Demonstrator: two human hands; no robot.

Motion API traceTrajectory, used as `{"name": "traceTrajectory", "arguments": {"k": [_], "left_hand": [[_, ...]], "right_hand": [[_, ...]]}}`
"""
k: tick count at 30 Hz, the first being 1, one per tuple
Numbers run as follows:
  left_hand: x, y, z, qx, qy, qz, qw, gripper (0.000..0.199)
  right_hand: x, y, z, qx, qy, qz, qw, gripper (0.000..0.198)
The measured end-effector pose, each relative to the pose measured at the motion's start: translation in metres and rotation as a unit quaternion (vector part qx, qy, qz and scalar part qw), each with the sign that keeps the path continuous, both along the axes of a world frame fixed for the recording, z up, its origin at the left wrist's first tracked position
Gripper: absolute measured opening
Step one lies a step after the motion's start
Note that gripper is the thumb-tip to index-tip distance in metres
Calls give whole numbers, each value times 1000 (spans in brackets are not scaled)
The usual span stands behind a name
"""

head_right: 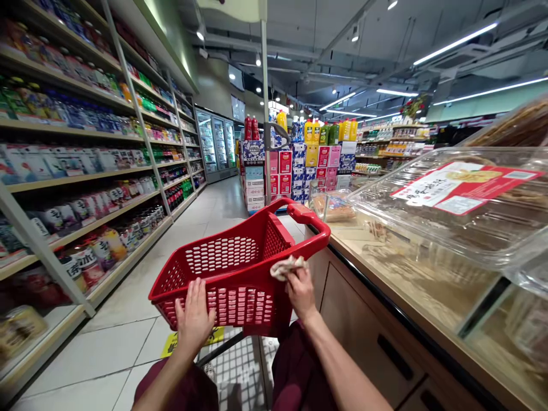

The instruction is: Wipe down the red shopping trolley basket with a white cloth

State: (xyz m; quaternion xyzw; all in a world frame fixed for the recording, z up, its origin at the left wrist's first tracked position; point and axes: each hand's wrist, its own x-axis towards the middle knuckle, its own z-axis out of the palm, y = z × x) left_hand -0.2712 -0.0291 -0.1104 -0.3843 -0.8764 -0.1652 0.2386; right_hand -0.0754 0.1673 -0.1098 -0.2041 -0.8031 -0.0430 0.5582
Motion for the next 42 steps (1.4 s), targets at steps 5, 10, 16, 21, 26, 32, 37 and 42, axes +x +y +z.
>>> {"name": "traceTrajectory", "arguments": {"k": [5,10,16,21,26,32,37,42], "left_hand": [[-2,-2,2,-5,12,6,1000,64],[-1,0,1,-6,17,9,1000,63],[-4,-3,3,-14,5,0,1000,62],[-3,-3,4,-11,-1,-3,1000,63],[-4,-4,4,-9,-2,-7,1000,62],[-3,-5,5,-6,-4,-7,1000,61],[-6,-9,5,-17,-9,-28,999,61],[-22,-28,3,6,-31,14,999,59]], "right_hand": [[3,5,5,-9,16,26,999,21],[4,21,24,-33,63,-34,997,29],[2,2,-11,-32,-44,47,997,28],[7,32,36,-30,95,-39,994,28],[3,16,13,-33,-9,11,999,31],[-23,-6,13,-34,21,27,999,27],[-45,-33,-7,-45,-107,77,990,22],[-66,-49,6,-26,-53,138,989,22]]}}
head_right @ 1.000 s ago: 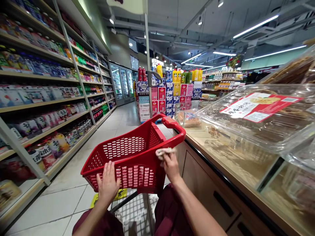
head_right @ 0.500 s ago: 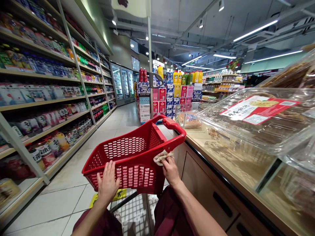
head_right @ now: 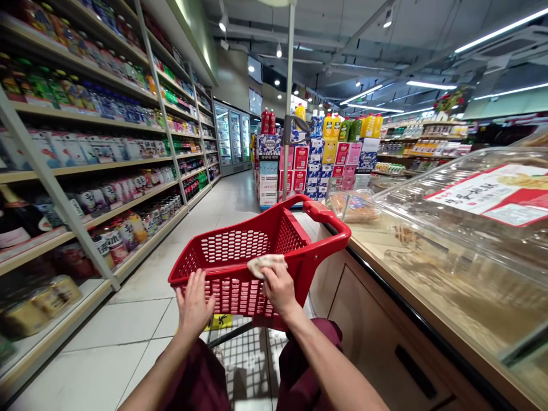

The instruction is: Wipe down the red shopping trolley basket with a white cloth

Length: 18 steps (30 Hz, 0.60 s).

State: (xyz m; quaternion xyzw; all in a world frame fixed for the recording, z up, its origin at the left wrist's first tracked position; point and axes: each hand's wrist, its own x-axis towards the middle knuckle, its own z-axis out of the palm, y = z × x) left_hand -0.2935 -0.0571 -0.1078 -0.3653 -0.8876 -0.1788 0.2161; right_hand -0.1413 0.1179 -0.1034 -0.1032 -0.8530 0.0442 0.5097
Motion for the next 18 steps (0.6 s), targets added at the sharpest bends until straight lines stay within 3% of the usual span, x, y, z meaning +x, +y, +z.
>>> {"name": "traceTrajectory", "arguments": {"k": [3,7,13,18], "left_hand": [[-10,-14,0,9,-22,35,999,62],[-25,-26,8,-8,-40,-12,999,62],[-59,-46,22,-17,-142,37,989,60],[-68,-57,18,-17,-176,0,984,64]], "right_hand": [[-16,-9,2,15,-13,-8,1000,21],[-36,-31,-10,38,-93,-3,995,22],[-88,-65,7,77,-93,24,992,23],[-113,-90,-18,117,-210,43,970,17]]}}
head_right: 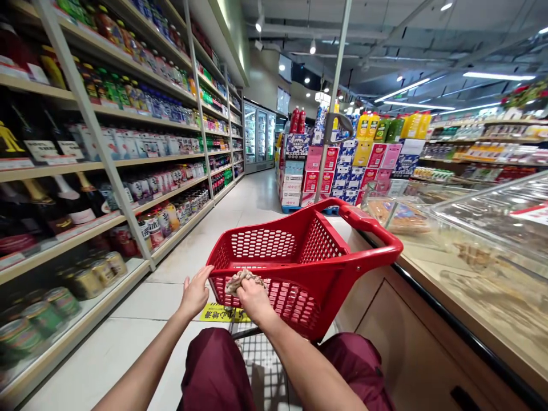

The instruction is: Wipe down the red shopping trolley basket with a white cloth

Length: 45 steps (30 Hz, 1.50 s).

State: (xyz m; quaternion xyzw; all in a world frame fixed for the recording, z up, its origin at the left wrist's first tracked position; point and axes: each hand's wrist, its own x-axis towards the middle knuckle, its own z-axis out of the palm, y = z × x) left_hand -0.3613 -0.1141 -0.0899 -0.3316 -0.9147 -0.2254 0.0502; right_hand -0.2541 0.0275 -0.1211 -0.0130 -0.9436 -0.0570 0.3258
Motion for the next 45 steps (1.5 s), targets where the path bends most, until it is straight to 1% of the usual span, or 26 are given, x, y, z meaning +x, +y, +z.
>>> {"name": "traceTrajectory", "arguments": {"k": [1,3,5,6,8,10,11,13,16,18,20,23,24,25,27,29,31,34,36,38,40,41,43,45], "left_hand": [[-1,0,-1,7,-8,0,1000,65],[-2,-1,-2,25,-23,2,999,66],[-4,-1,-3,40,-37,1,998,68],[-4,-2,-3,46,-43,0,998,68],[-5,-3,-3,46,-47,-2,998,69],[-5,-4,-1,39,-43,-4,998,70],[-4,-4,-1,35,-43,-4,998,70],[-1,-2,1,29,-46,0,999,69],[4,2,2,30,-52,15,998,66],[6,4,3,29,-50,29,998,65],[7,4,4,19,-41,35,998,65],[7,3,8,-14,-19,33,999,65],[8,4,9,-27,-11,33,999,65],[11,6,10,-38,-2,33,999,65],[19,16,13,-51,23,17,998,64],[31,30,14,-58,52,-22,997,64],[43,43,14,-59,74,-48,994,64],[54,54,13,-62,88,-44,993,62],[56,55,13,-63,89,-44,993,61],[56,56,12,-63,91,-42,993,61],[58,59,11,-59,95,-29,993,61],[60,61,10,-58,98,-26,993,62],[63,66,8,-55,106,-27,992,63],[66,69,8,-55,113,-33,992,63]], "right_hand": [[-4,-5,-2,1,-13,10,1000,16],[-13,-15,2,-5,-8,27,1000,17],[-24,-25,8,-13,7,27,1000,19],[-28,-28,9,-14,-1,22,1000,20],[-32,-34,5,-12,-58,11,998,19],[-28,-35,-3,-11,-121,4,993,15],[-24,-33,-5,-12,-136,3,991,13],[-15,-27,-1,-16,-114,-1,993,11],[-5,-14,22,-26,-20,-21,999,13],[0,-6,32,-21,9,-39,999,16],[6,-1,28,-12,-17,-50,999,16],[22,6,10,-12,-90,-46,995,10],[29,10,7,-14,-101,-43,994,10],[36,15,7,-17,-97,-44,994,10],[49,28,14,-24,-63,-61,996,13],[60,43,23,-34,-28,-88,995,17],[69,53,22,-49,-23,-106,993,19],[84,60,6,-77,-61,-92,991,13],[93,64,1,-87,-59,-82,991,9],[100,71,9,-89,-5,-93,992,13],[105,81,21,-88,64,-123,986,17],[108,86,25,-85,82,-135,984,17],[115,92,25,-76,78,-153,982,14],[124,95,19,-68,48,-159,984,13]]}}
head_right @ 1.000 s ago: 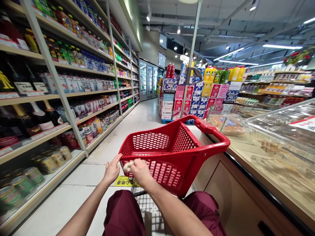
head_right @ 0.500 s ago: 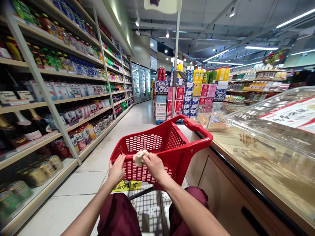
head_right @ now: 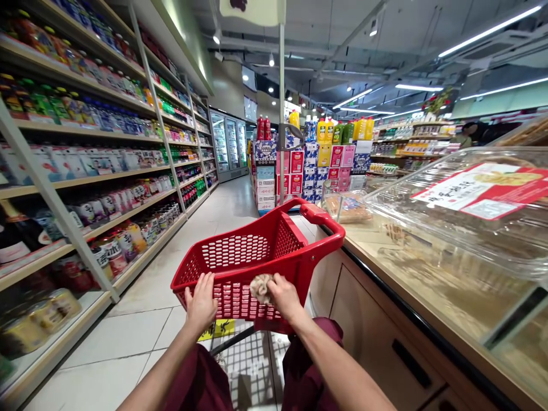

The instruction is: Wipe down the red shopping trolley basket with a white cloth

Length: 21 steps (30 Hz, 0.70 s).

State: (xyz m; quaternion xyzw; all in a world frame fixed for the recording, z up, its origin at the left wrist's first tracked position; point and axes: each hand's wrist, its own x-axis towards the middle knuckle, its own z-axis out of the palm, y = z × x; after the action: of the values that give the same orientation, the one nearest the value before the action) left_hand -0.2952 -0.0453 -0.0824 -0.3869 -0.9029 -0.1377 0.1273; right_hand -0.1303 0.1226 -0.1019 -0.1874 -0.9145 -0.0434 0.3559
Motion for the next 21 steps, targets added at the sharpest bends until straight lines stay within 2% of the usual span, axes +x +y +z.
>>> {"name": "traceTrajectory", "arguments": {"k": [2,6,8,12,14,18,20,21], "left_hand": [[3,3,1,0,3,6,1000,62],[12,11,3,-2,14,-2,1000,61],[18,16,3,1,21,-19,1000,63],[24,18,0,4,24,-19,1000,64],[24,19,-1,2,29,-20,999,63],[28,26,-3,10,34,-15,999,63],[34,31,-5,11,38,-17,999,66],[36,34,-6,10,39,-15,999,66]], "right_hand": [[9,3,0,3,-2,5,1000,13],[22,20,30,11,106,-44,993,23],[25,26,39,16,127,-73,989,23],[34,19,25,11,56,-25,998,13],[44,22,28,3,70,-25,997,13],[72,57,74,37,220,-122,967,20],[73,71,88,51,226,-146,962,23],[68,71,88,53,208,-148,965,25]]}}
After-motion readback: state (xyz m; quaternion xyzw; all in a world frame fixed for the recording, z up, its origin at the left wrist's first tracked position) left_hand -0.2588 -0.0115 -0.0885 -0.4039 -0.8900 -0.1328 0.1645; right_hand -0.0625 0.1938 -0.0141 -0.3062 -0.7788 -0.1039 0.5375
